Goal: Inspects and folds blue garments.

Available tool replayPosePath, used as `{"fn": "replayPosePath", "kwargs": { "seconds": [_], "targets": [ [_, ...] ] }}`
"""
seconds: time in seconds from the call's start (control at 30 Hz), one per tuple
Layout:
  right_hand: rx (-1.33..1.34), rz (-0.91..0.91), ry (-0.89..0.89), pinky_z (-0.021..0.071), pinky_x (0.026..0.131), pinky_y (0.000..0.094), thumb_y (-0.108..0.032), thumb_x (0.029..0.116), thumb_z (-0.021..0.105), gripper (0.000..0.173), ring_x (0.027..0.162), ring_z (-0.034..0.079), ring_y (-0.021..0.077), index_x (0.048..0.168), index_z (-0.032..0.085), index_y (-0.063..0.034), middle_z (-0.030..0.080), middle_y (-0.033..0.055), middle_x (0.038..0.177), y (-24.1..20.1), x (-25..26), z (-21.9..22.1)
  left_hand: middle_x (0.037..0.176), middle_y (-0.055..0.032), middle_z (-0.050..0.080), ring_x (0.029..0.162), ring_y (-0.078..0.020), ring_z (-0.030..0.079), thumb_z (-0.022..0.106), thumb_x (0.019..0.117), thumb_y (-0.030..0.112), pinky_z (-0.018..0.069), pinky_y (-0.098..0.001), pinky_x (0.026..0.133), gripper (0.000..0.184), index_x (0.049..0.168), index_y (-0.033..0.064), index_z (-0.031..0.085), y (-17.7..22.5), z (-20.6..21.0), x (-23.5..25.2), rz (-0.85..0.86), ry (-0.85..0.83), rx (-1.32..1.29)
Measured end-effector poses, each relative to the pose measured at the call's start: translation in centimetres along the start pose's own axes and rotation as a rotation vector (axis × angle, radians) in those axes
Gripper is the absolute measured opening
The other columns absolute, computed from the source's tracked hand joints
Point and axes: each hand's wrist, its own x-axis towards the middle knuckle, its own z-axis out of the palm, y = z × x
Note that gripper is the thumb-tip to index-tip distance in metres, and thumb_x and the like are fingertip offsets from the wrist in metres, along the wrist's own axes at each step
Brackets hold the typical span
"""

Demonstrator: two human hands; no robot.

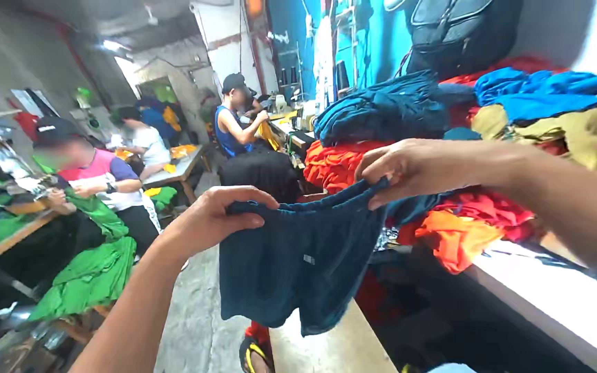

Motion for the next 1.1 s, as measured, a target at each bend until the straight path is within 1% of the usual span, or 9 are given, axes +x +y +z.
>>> {"fn": "replayPosePath", "kwargs": {
  "seconds": [0.2,0.3,0.43,0.57,0.73,0.8,0.9,1.0,1.1],
  "targets": [
    [0.471,0.017,0.444,0.0488,0.059,0.008,-0.02,0.0951,0.066,0.006,0.068,0.058,-0.009,0.089,0.066,-0.0202,0.063,-0.0162,0.079,-3.3,-3.3,3.1,0.092,0.0088,0.07,0.076,0.0032,0.063,0.069,0.0897,0.006,0.0535,-0.0143,0.067,0.014,0.102,0.012,0.071,1.9,1.0,-2.7,-0.094,0.132,0.084],
    [0.517,-0.036,0.53,0.0519,0.065,0.0081,-0.027,0.0965,0.067,0.003,0.074,0.061,-0.0087,0.099,0.068,-0.0252,0.065,-0.018,0.084,-4.0,-4.0,3.9,0.107,0.0101,0.07,0.095,0.0005,0.066,0.07,0.0929,0.021,0.0571,-0.0153,0.078,0.008,0.101,0.019,0.071,2.8,1.3,-4.1,-0.015,0.154,-0.015],
    [0.452,0.065,0.512,0.0516,0.063,0.0076,-0.011,0.0878,0.073,0.019,0.072,0.061,-0.0078,0.101,0.063,-0.02,0.064,-0.0164,0.081,-6.0,-4.6,3.2,0.104,0.0099,0.072,0.094,-0.0015,0.069,0.072,0.0908,0.023,0.0589,-0.0173,0.077,0.008,0.099,0.0211,0.071,2.8,2.1,-5.4,0.0,0.265,-0.037],
    [0.194,0.133,0.467,0.0544,0.062,0.0157,-0.007,0.0799,0.077,0.012,0.072,0.064,0.001,0.086,0.066,-0.0091,0.067,-0.0043,0.084,-7.4,-5.3,3.2,0.101,0.0091,0.073,0.094,-0.0031,0.069,0.074,0.0892,0.025,0.0595,-0.02,0.08,0.008,0.097,0.0218,0.073,2.4,2.9,-6.5,-0.02,0.285,-0.061],
    [0.215,0.12,0.431,0.0518,0.057,0.01,-0.025,0.0833,0.076,0.012,0.071,0.062,-0.0049,0.085,0.066,-0.0189,0.069,-0.0112,0.088,-7.0,-5.8,3.7,0.098,0.0115,0.072,0.089,-0.0008,0.069,0.073,0.0911,0.024,0.0586,-0.0177,0.077,0.013,0.104,0.0253,0.072,2.9,3.6,-7.3,-0.05,0.307,-0.096],
    [0.216,0.163,0.407,0.0523,0.059,0.0113,-0.022,0.0837,0.075,0.014,0.07,0.061,-0.0044,0.093,0.065,-0.0179,0.067,-0.0118,0.086,-7.1,-5.6,4.1,0.095,0.0101,0.073,0.083,-0.0011,0.069,0.069,0.0891,0.011,0.0588,-0.0176,0.074,0.031,0.118,0.02,0.069,2.9,3.8,-7.5,-0.136,0.319,-0.073],
    [0.107,0.149,0.282,0.0518,0.062,0.0183,-0.012,0.0867,0.074,0.039,0.071,0.06,0.0001,0.124,0.065,-0.0116,0.069,-0.0054,0.093,-6.4,-4.6,4.8,0.1,0.006,0.072,0.082,-0.0015,0.068,0.063,0.0895,0.003,0.0579,-0.0191,0.073,0.046,0.134,0.0123,0.064,2.6,4.3,-7.3,-0.274,0.269,0.078],
    [-0.081,0.054,0.172,0.0522,0.058,0.0273,-0.02,0.0907,0.068,0.021,0.068,0.06,0.0054,0.11,0.075,-0.0166,0.067,-0.0053,0.09,-4.5,-3.7,5.8,0.097,0.0047,0.069,0.084,-0.003,0.065,0.062,0.0915,0.003,0.0557,-0.0216,0.072,0.027,0.114,0.0122,0.075,2.1,5.0,-7.1,-0.346,0.216,0.183],
    [-0.172,0.116,0.123,0.0513,0.055,0.041,-0.021,0.0922,0.069,0.013,0.066,0.061,0.0154,0.102,0.077,-0.0181,0.064,-0.0012,0.085,-3.7,-3.3,6.0,0.087,-0.0008,0.069,0.067,-0.0014,0.058,0.062,0.0946,-0.005,0.049,-0.0165,0.061,0.019,0.107,0.0041,0.073,3.1,5.8,-6.6,-0.512,0.255,0.1]
  ]
}}
